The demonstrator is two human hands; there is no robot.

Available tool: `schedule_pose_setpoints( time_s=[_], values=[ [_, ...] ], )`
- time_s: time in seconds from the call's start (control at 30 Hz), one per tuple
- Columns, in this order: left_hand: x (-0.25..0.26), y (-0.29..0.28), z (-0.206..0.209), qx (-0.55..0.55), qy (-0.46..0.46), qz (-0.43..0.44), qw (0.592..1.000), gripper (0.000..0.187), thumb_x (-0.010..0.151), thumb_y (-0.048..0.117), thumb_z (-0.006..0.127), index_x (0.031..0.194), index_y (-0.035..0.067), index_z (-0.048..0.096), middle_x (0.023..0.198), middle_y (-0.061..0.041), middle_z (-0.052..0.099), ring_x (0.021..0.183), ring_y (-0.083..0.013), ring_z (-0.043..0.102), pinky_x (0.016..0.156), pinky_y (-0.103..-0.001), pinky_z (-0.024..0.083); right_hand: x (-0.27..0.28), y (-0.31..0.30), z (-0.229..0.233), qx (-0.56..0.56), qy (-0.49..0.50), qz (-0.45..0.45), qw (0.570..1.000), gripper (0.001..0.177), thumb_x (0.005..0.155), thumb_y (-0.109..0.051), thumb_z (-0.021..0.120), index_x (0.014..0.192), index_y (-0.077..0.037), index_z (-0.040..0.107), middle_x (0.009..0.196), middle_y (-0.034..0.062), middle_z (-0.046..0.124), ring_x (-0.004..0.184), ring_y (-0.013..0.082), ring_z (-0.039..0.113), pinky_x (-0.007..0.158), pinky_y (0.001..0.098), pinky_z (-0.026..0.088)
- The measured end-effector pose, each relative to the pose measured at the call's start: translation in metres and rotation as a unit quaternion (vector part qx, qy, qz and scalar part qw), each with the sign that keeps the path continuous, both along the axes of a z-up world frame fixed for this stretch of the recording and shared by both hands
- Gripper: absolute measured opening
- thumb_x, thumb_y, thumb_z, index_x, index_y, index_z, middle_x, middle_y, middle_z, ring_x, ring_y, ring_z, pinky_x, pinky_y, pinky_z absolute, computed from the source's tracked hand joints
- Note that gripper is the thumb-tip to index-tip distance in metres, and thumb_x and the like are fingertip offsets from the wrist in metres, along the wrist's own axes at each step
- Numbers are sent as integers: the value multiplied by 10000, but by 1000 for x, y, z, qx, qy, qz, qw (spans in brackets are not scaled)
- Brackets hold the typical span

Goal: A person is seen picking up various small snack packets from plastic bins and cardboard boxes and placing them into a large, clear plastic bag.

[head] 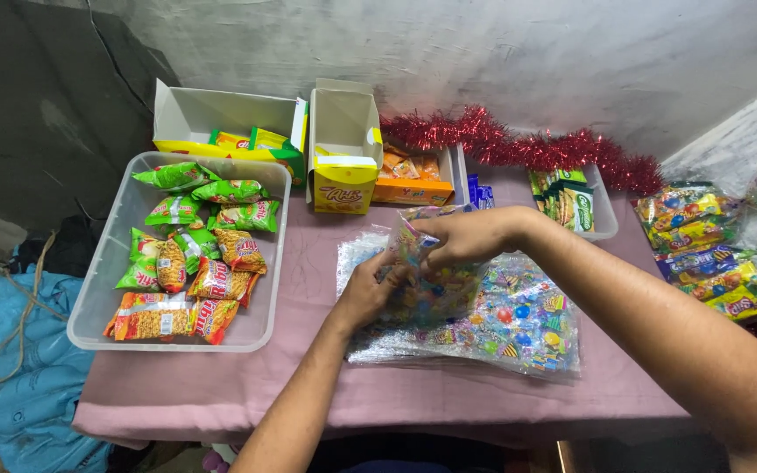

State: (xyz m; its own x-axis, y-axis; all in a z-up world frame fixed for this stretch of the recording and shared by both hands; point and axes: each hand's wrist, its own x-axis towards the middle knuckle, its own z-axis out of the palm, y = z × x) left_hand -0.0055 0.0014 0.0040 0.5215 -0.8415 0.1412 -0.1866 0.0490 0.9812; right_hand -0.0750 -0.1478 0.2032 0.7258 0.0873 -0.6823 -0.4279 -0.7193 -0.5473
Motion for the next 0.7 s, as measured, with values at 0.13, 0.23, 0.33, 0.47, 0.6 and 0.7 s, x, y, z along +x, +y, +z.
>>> schedule_pose_setpoints(
  time_s=[0.13,0.23,0.33,0.47,0.6,0.7],
  values=[
    [3,-5,-2,-12,11,0,1000,454,1000,520,566,1142,118,723,1026,-152,738,1074,-298,677,989,-479,493,3,-6,-11,-38,-2,39,999,714,909,-251,598,1560,-81,360,1469,334,488,1350,511,494,1073,662,419],
    [2,-5,-5,-3,14,0,1000,485,974,576,582,1123,136,724,1041,-132,742,1097,-291,673,990,-473,491,3,-1,-10,-18,14,17,1000,627,898,-199,604,1504,-119,467,1393,287,591,1252,466,610,1027,639,481],
    [2,-4,-3,-2,9,6,1000,463,987,551,578,1124,133,724,1043,-126,745,1110,-290,668,989,-478,493,2,-2,-7,-1,18,-4,1000,569,909,-203,568,1465,-96,507,1368,292,614,1229,478,628,1020,637,489],
    [0,-2,-2,7,6,-1,1000,583,876,592,681,1179,94,692,1112,-179,726,1156,-345,644,1017,-510,473,6,-18,-14,-75,-24,41,996,434,936,-192,579,1351,-65,588,1212,275,691,1121,448,695,964,600,540],
    [0,-1,9,-5,8,-16,1000,595,706,282,899,1227,95,679,1117,-178,741,1128,-331,668,976,-487,517,-3,-23,-12,-238,-167,109,950,202,915,-190,652,1025,-45,739,919,208,762,888,410,751,796,506,596],
    [1,-3,3,-3,41,-9,999,555,702,186,884,1215,105,690,1097,-155,751,1086,-272,676,958,-451,535,-17,-24,-10,-249,-263,74,929,166,903,-168,684,1026,-99,772,900,132,766,850,319,762,775,432,611]
  ],
)
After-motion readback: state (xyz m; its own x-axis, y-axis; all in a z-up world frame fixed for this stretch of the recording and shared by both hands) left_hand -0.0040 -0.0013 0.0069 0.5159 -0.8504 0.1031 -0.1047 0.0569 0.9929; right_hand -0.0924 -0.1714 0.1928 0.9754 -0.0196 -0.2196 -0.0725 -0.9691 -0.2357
